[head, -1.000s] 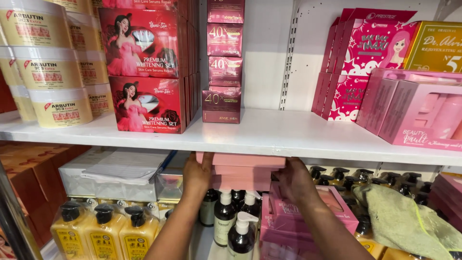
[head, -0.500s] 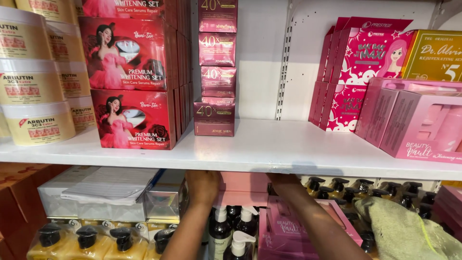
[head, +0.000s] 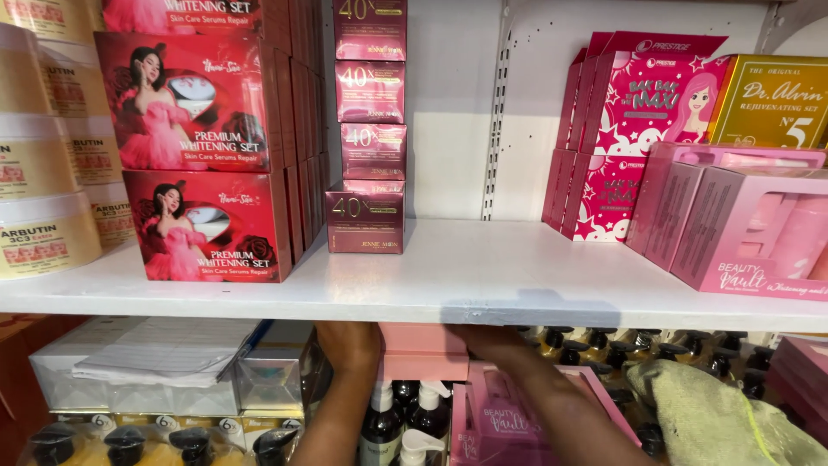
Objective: The person organizes cosmetic products on a white shelf, using a green cloth to wipe the surface and arrange boxes. They handle pink boxes, red boxes, and yellow bottles, moving them to different positions and stacking them neatly.
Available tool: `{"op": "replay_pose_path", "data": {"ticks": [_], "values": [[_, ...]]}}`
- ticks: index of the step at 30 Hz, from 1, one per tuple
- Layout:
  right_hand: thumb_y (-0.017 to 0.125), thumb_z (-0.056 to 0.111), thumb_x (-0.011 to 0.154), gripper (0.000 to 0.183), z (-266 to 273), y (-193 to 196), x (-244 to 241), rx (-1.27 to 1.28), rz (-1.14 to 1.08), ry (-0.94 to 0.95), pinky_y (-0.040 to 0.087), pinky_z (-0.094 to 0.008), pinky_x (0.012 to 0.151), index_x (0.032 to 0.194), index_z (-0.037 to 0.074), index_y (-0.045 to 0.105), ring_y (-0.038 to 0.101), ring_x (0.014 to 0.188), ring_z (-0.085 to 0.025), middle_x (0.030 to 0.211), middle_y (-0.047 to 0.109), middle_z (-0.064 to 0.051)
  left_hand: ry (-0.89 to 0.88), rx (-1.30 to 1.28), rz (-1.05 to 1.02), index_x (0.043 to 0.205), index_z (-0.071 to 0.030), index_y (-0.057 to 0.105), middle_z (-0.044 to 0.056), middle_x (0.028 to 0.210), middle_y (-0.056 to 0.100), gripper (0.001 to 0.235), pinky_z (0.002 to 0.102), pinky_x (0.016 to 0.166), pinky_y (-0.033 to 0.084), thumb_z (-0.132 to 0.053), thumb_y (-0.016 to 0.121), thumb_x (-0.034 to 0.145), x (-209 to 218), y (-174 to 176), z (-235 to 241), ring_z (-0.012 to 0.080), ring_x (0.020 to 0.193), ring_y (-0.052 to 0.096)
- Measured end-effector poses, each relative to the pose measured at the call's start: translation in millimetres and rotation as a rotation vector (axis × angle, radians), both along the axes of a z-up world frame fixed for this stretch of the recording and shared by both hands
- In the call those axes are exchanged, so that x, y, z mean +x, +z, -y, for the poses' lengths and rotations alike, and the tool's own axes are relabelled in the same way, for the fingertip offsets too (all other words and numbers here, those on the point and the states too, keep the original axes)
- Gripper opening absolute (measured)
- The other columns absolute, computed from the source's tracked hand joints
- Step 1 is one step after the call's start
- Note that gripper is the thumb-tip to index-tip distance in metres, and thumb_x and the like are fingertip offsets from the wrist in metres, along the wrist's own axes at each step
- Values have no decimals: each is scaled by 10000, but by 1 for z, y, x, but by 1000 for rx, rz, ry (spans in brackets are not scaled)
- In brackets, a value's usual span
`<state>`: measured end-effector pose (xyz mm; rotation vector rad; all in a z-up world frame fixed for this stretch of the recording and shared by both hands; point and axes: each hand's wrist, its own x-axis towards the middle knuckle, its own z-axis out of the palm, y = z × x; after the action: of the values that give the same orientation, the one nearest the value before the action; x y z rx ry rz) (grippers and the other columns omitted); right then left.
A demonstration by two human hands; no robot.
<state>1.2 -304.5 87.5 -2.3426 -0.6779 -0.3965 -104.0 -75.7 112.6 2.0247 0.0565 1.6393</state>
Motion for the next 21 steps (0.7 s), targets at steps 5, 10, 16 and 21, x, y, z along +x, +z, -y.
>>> {"op": "replay_pose_path", "data": {"ticks": [5, 10, 16, 21], "values": [[577, 395, 968, 381, 13, -17, 12, -115, 158, -50, 460, -447, 1006, 1221, 117, 633, 596, 1182, -328, 1240, 655, -140, 16, 22, 22, 1117, 13, 687, 274, 1126, 672, 279, 578, 940, 456, -104, 641, 867, 0, -7, 6, 513, 1072, 580], [536, 391, 998, 346, 18, -33, 17, -227, 321, -83, 458, -457, 1001, 1207, 132, 629, 587, 1172, -349, 1231, 644, -145, 42, 40, 36, 1136, 19, 679, 282, 1152, 663, 293, 579, 970, 444, -94, 643, 868, -1, -10, 10, 519, 1094, 567], [589, 394, 965, 419, 20, 2, -68, -150, 385, -74, 478, -496, 939, 1225, 65, 607, 597, 1103, -418, 1188, 635, -209, 72, 10, 136, 1243, 94, 558, 345, 1208, 572, 433, 595, 1005, 405, -138, 663, 893, -30, -19, 30, 551, 1122, 512], [663, 351, 886, 464, 46, 49, -188, 50, 48, -21, 575, -435, 805, 1287, 116, 654, 759, 906, -350, 1027, 725, -203, 50, 35, 155, 1328, 105, 421, 351, 1272, 443, 585, 609, 992, 374, -164, 673, 873, -85, -26, 76, 538, 1160, 440]]}}
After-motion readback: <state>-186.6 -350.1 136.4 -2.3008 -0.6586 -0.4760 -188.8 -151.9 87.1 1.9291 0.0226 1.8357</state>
